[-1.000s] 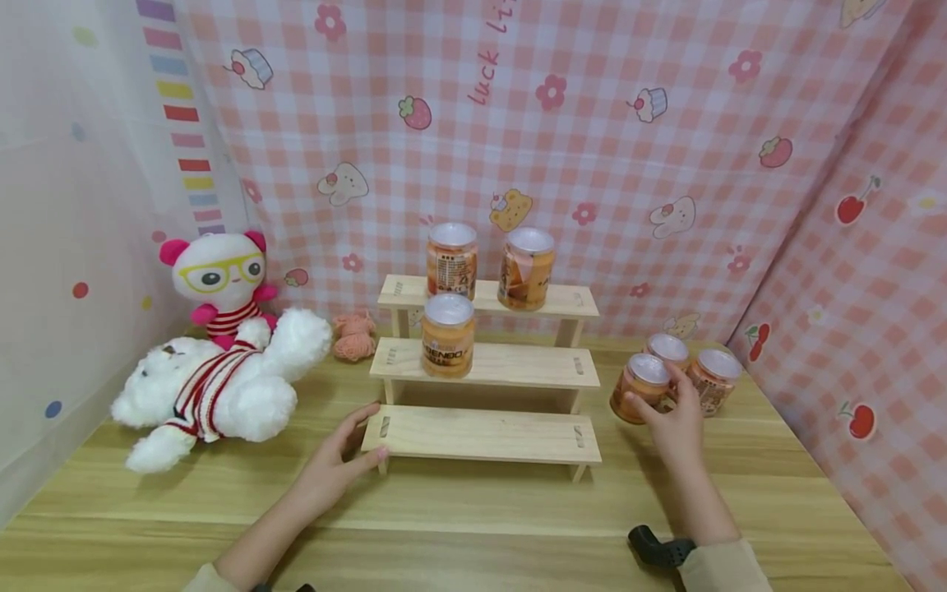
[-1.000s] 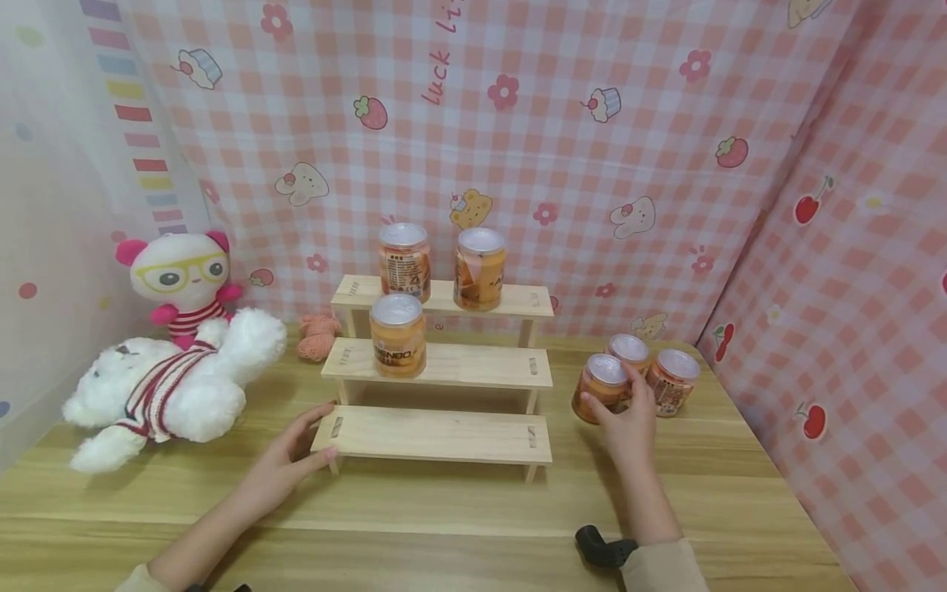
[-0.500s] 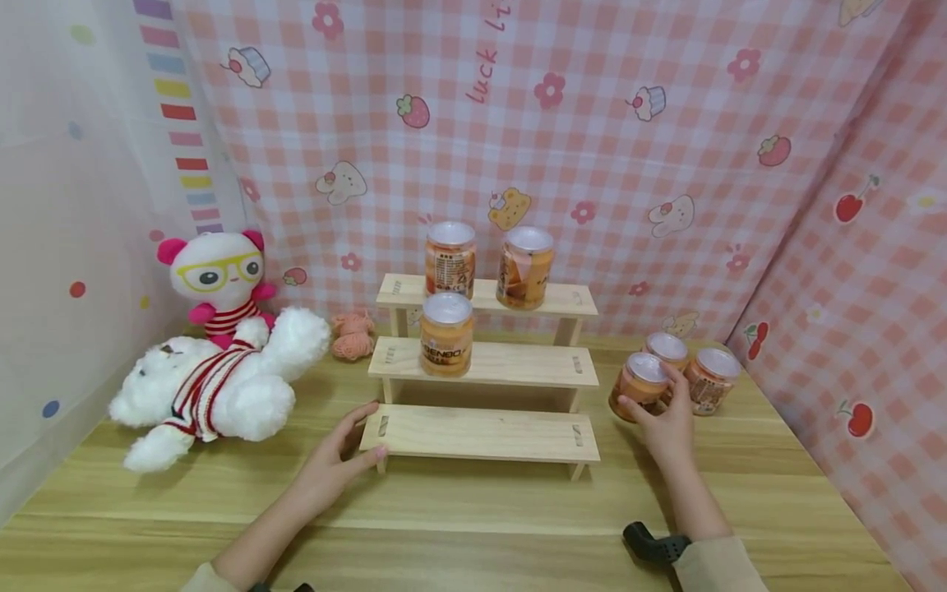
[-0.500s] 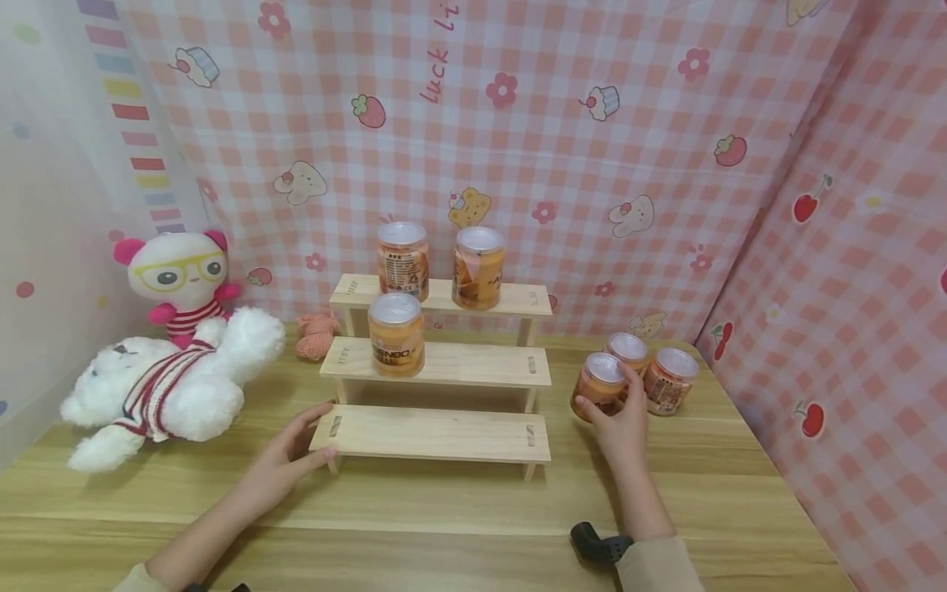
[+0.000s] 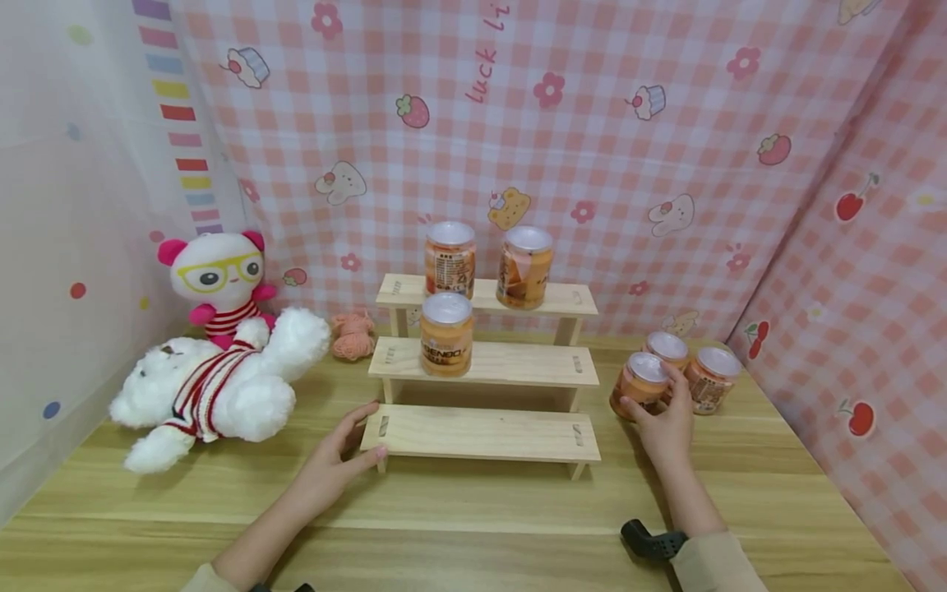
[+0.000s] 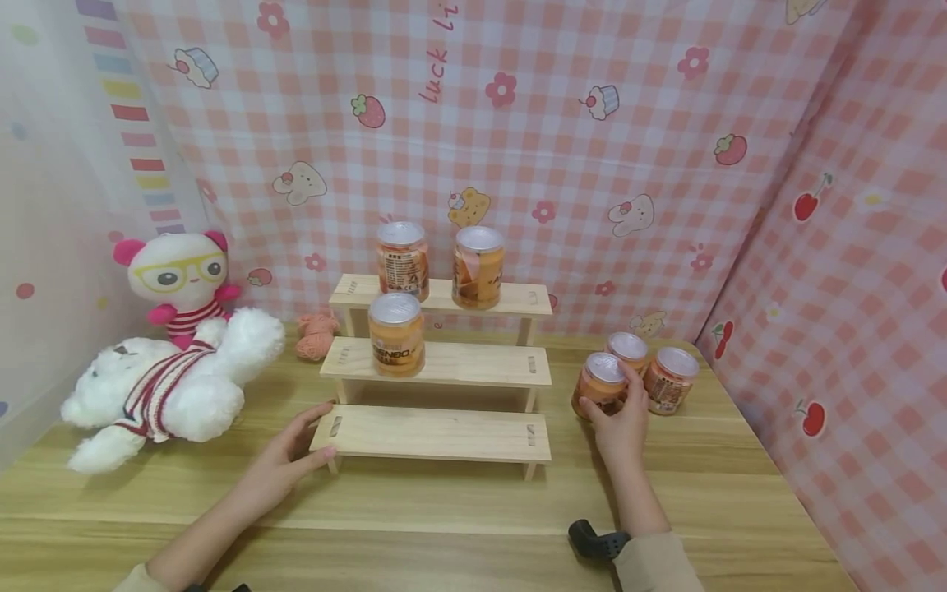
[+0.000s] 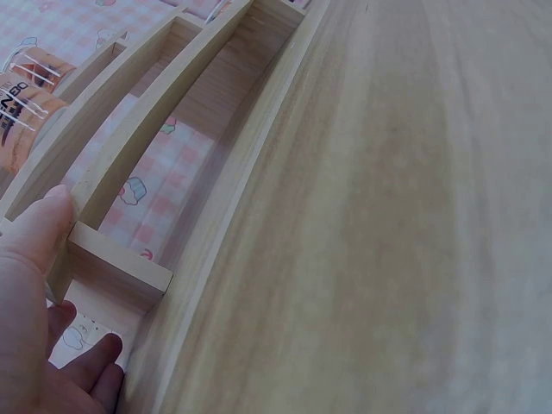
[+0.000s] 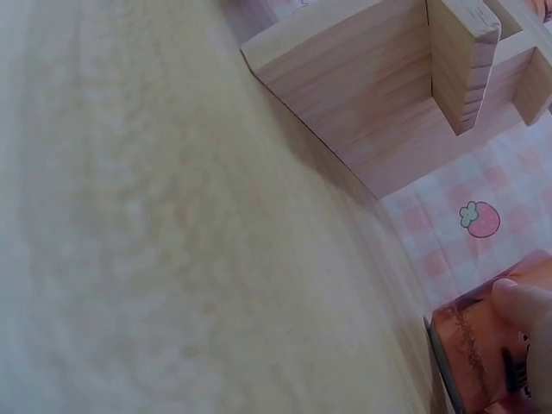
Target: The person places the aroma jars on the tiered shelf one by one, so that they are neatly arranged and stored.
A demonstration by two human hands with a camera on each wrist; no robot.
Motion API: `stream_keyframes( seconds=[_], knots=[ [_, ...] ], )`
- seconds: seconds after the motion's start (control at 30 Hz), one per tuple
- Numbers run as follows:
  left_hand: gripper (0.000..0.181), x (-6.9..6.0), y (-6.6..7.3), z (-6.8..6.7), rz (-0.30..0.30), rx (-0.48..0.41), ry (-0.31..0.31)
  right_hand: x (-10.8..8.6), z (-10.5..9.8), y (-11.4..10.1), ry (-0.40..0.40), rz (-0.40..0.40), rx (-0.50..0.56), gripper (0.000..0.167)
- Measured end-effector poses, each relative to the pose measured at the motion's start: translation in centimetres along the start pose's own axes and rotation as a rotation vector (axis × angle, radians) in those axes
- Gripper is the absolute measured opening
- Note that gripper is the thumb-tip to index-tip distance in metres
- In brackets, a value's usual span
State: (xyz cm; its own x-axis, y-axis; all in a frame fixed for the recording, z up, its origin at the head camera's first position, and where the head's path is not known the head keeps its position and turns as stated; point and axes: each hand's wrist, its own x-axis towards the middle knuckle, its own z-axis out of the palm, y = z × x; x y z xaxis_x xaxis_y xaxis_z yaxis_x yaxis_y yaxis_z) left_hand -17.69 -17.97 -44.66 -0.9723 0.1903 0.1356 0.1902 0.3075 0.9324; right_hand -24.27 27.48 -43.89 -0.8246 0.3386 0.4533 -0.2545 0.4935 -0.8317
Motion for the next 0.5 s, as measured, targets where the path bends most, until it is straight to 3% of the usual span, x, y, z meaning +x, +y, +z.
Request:
stream_keyframes(
  seconds=[0.5],
  knots=[
    [0.066, -0.01, 0.16, -0.03, -0.007, -0.011, -0.003, -0.15, -0.27, -0.73, 0.022, -0.020, -0.039, 0.076]
  ],
)
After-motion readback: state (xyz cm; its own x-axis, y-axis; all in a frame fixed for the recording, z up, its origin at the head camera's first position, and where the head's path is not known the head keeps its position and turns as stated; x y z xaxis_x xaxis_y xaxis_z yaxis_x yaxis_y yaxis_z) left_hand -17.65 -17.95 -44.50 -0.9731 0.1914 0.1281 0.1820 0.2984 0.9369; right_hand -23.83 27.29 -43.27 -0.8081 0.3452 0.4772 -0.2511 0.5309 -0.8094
